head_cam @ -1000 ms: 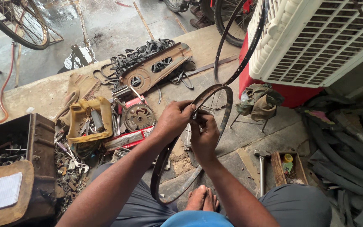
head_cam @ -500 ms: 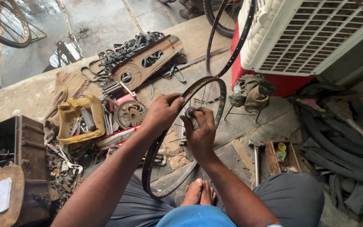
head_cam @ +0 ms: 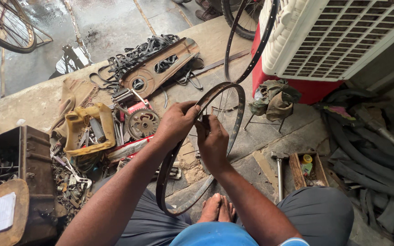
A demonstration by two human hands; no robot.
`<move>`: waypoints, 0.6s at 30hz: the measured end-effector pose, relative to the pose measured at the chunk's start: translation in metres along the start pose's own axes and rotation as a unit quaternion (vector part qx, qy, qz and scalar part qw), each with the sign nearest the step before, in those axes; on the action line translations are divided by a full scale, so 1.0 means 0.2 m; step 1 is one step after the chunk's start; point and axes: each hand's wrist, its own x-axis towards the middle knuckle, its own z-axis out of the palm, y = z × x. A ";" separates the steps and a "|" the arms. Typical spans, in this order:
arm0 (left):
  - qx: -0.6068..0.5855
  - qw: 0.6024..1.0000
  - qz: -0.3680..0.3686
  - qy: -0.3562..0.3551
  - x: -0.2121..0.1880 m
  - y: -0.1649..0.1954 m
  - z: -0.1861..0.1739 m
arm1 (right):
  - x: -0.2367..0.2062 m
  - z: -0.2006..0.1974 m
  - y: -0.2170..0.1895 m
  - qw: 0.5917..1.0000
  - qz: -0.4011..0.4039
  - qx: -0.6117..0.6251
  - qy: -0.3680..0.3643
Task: The person sits on the floor and uses a spoke wrench to tighten the nipples on a bicycle wheel rim. They rotate the wheel to access different spokes and continue tightening them one by one.
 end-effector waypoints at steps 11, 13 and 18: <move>-0.001 0.999 -0.035 0.011 -0.02 0.01 0.01 | -0.02 0.07 0.05 0.994 -0.091 0.019 0.065; 0.005 0.998 -0.061 0.003 -0.02 0.01 0.02 | -0.02 0.08 0.06 0.990 -0.119 -0.028 0.074; 0.006 1.000 -0.021 0.019 -0.02 0.00 0.03 | -0.04 0.09 0.10 0.994 -0.042 0.082 0.051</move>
